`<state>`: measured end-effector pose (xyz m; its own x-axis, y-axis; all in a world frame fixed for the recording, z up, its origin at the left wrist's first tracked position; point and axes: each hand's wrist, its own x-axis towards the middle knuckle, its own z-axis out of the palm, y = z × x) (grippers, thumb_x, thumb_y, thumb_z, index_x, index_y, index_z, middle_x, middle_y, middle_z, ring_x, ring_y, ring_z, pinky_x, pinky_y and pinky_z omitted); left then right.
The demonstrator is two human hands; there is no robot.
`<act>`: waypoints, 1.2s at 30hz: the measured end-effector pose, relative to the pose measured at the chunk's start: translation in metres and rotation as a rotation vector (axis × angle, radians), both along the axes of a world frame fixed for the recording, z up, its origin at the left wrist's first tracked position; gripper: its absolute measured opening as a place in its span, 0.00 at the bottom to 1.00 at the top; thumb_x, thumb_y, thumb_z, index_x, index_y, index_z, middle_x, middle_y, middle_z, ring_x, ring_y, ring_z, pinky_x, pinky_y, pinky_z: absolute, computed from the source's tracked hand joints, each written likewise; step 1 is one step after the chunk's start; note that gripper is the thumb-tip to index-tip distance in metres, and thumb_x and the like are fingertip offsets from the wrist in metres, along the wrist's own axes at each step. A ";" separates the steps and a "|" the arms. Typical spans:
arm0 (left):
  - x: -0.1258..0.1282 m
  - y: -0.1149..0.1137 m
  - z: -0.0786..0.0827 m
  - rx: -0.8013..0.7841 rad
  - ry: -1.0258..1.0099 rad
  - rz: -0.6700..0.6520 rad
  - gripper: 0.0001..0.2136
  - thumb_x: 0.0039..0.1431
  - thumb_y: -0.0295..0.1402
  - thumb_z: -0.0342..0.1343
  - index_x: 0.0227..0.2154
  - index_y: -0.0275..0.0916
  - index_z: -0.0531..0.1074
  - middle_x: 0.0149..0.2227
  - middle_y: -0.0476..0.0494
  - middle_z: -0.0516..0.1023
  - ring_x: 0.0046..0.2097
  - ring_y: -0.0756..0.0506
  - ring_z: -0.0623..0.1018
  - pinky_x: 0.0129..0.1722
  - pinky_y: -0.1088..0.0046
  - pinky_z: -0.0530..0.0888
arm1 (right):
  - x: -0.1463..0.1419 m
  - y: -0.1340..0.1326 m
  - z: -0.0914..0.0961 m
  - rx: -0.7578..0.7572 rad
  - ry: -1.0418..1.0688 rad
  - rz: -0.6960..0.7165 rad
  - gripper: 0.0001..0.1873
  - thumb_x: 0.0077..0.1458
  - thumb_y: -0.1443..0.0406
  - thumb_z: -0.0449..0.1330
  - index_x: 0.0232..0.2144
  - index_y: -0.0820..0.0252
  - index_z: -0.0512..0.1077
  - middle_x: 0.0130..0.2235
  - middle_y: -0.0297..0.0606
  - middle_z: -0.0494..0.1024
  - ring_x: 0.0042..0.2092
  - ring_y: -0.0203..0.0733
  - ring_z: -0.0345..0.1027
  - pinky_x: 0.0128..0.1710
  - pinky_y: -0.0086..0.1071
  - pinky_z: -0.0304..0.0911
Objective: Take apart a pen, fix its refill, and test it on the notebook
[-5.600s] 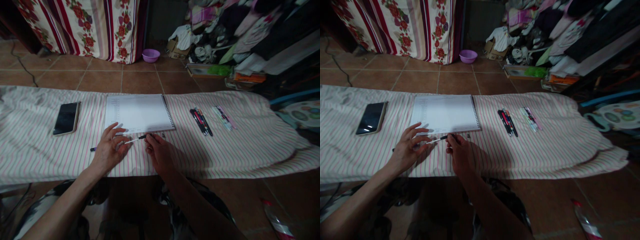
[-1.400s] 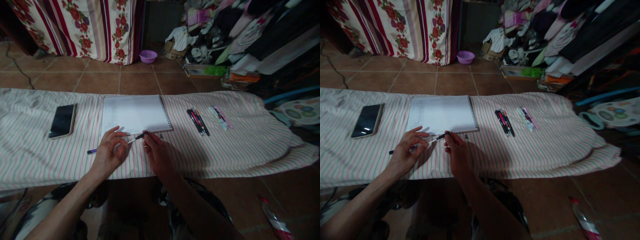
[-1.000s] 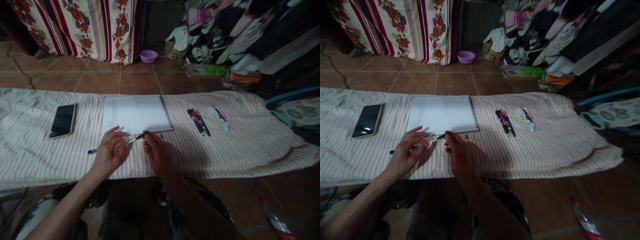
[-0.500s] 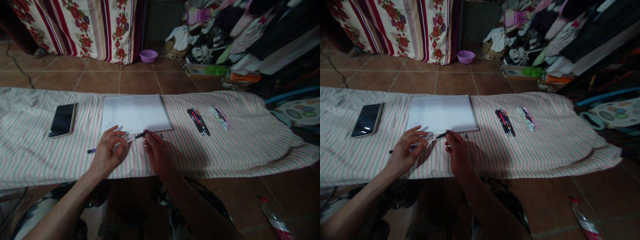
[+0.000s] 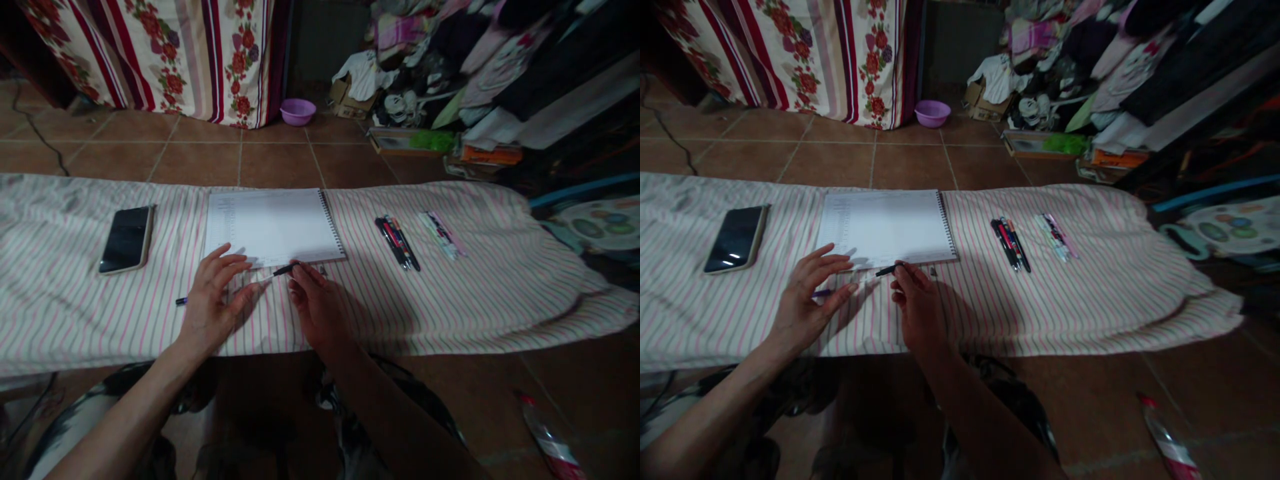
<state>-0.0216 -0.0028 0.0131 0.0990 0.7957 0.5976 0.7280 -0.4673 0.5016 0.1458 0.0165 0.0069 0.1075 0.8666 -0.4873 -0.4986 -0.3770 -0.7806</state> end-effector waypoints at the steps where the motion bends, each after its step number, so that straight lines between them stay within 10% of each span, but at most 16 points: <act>1: 0.002 -0.002 0.005 0.060 -0.005 0.026 0.08 0.55 0.28 0.59 0.38 0.40 0.72 0.43 0.40 0.77 0.55 0.38 0.70 0.53 0.53 0.68 | 0.001 0.000 0.001 0.020 -0.032 0.007 0.11 0.41 0.60 0.66 0.30 0.57 0.75 0.28 0.32 0.74 0.27 0.31 0.65 0.24 0.23 0.60; 6: 0.026 -0.022 0.017 0.098 -0.186 -0.068 0.07 0.54 0.22 0.55 0.32 0.40 0.72 0.32 0.45 0.77 0.42 0.43 0.75 0.44 0.63 0.71 | 0.012 -0.004 0.015 0.222 -0.294 0.140 0.06 0.46 0.63 0.62 0.30 0.56 0.76 0.37 0.40 0.78 0.31 0.37 0.71 0.31 0.32 0.68; 14: 0.084 -0.035 -0.004 -0.984 -1.360 0.049 0.11 0.52 0.39 0.61 0.33 0.36 0.72 0.28 0.47 0.74 0.28 0.51 0.71 0.25 0.76 0.64 | 0.004 -0.004 0.018 0.135 -0.476 0.145 0.09 0.53 0.61 0.54 0.31 0.56 0.74 0.31 0.40 0.77 0.33 0.41 0.72 0.28 0.32 0.67; 21: 0.090 -0.018 -0.001 -0.917 -1.705 0.208 0.19 0.42 0.34 0.69 0.39 0.36 0.73 0.25 0.51 0.74 0.24 0.54 0.69 0.24 0.79 0.63 | 0.002 -0.005 0.007 0.077 -0.129 0.077 0.08 0.46 0.58 0.61 0.30 0.53 0.73 0.28 0.34 0.75 0.29 0.39 0.69 0.27 0.32 0.63; 36: 0.084 -0.007 -0.003 -0.925 -1.932 0.163 0.11 0.42 0.27 0.69 0.29 0.35 0.74 0.24 0.52 0.74 0.23 0.56 0.71 0.27 0.82 0.71 | -0.009 -0.008 -0.006 0.096 -0.103 0.083 0.08 0.44 0.59 0.64 0.31 0.51 0.75 0.30 0.32 0.78 0.30 0.39 0.70 0.29 0.32 0.65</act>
